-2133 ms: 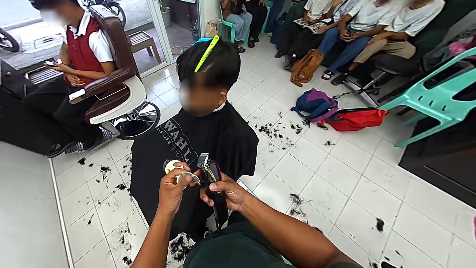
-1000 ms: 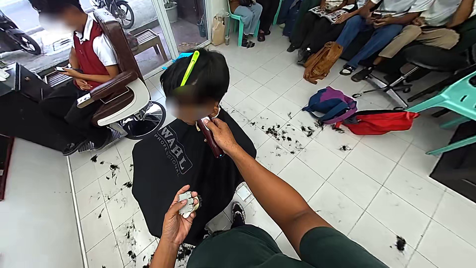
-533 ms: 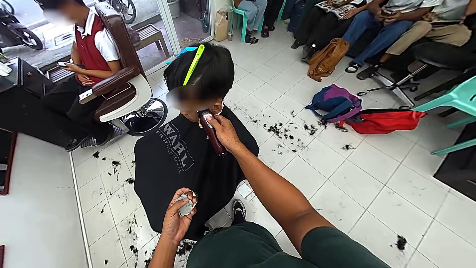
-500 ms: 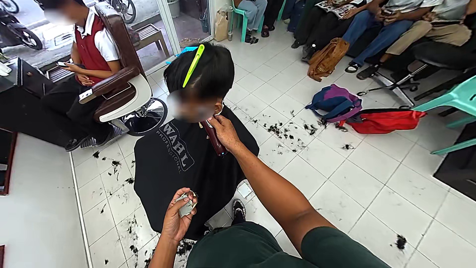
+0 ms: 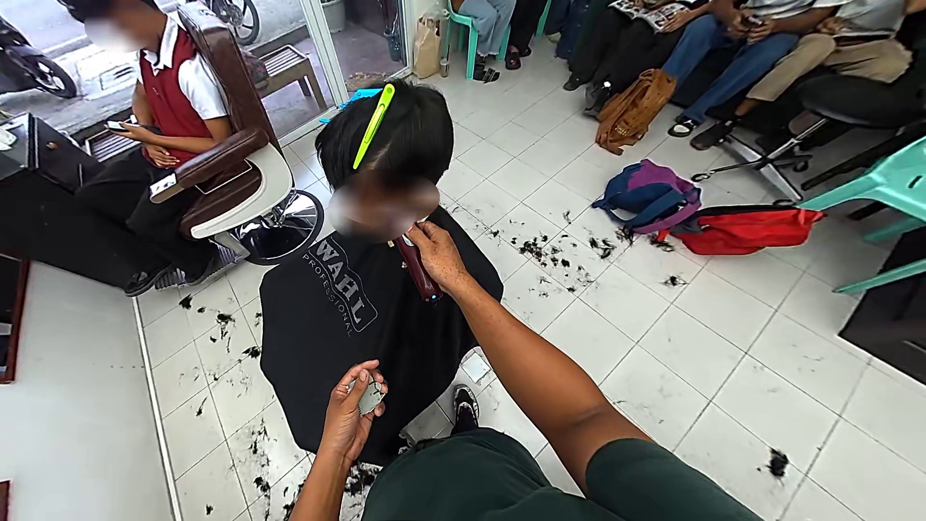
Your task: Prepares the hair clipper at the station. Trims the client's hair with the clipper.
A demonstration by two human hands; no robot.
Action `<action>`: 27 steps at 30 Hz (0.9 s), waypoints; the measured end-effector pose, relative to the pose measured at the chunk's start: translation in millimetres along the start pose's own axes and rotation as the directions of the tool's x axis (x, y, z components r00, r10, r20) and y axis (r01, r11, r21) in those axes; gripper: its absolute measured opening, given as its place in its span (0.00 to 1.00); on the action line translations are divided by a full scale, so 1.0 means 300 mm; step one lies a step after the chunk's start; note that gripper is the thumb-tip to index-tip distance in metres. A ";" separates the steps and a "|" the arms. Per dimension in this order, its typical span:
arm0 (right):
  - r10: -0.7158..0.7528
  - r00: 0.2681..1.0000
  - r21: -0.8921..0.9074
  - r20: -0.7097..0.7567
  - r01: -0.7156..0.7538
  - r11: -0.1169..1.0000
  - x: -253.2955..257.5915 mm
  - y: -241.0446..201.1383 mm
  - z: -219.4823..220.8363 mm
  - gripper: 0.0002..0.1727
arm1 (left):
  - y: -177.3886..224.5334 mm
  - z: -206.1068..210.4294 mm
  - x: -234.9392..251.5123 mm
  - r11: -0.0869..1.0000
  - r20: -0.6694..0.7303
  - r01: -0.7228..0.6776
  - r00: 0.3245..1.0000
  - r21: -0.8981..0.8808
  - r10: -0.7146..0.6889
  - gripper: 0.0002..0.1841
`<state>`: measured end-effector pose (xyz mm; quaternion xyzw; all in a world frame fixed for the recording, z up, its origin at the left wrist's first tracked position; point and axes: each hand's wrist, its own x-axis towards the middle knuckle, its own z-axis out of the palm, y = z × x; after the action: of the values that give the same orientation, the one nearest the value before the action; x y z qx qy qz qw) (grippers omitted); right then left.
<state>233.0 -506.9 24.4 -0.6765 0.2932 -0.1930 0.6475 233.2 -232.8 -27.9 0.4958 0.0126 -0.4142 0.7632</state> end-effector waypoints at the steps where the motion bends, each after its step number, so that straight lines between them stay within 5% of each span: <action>1: 0.005 1.000 -0.008 -0.001 -0.005 1.000 0.002 0.003 -0.002 0.31 | -0.001 -0.002 0.001 1.000 0.007 0.001 1.000 -0.011 -0.001 0.11; 5: -0.067 0.997 0.039 0.046 0.065 0.997 0.000 0.014 -0.014 0.29 | 0.018 -0.001 0.014 0.999 -0.006 -0.006 1.000 0.053 0.006 0.12; 7: -0.092 0.988 0.068 0.127 0.084 0.994 -0.015 0.036 -0.051 0.26 | 0.083 0.016 0.047 0.960 -0.064 -0.170 0.980 0.224 0.189 0.14; 9: -0.052 0.990 0.147 0.130 0.033 0.989 -0.049 0.081 -0.095 0.23 | 0.192 0.058 0.122 0.822 -0.090 -0.399 0.878 0.407 0.470 0.12; 11: -0.011 0.998 0.323 0.057 -0.008 0.946 -0.111 0.144 -0.123 0.25 | 0.282 0.123 0.207 0.590 0.068 -0.489 0.803 0.643 0.591 0.11; 13: 0.056 0.998 0.466 0.014 -0.056 0.883 -0.162 0.188 -0.141 0.31 | 0.354 0.223 0.279 0.278 0.414 -0.511 0.844 0.813 0.342 0.12; 15: 0.103 0.994 0.484 0.036 -0.108 0.869 -0.202 0.214 -0.162 0.31 | 0.403 0.369 0.351 0.060 0.612 -0.610 0.790 0.790 -0.037 0.11; 17: 0.118 0.991 0.433 0.068 -0.136 0.891 -0.235 0.227 -0.186 0.22 | 0.416 0.494 0.405 0.144 0.642 -0.627 0.760 0.765 -0.101 0.10; 20: 0.125 0.991 0.376 0.057 -0.137 0.916 -0.272 0.228 -0.210 0.31 | 0.394 0.586 0.473 0.360 0.569 -0.555 0.818 0.750 0.077 0.07; 24: 0.116 0.992 0.334 0.044 -0.124 0.934 -0.296 0.225 -0.242 0.26 | 0.372 0.586 0.513 0.383 0.455 -0.365 0.873 0.849 -0.177 0.09; 27: 0.085 0.996 0.331 0.038 -0.093 0.939 -0.276 0.210 -0.247 0.20 | 0.389 0.594 0.497 0.552 0.477 -0.403 0.879 0.730 0.012 0.07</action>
<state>113.7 -509.3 -21.6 -0.5459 0.2793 -0.2022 0.7636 336.5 -442.5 85.6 0.6858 -0.4021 -0.3730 0.4785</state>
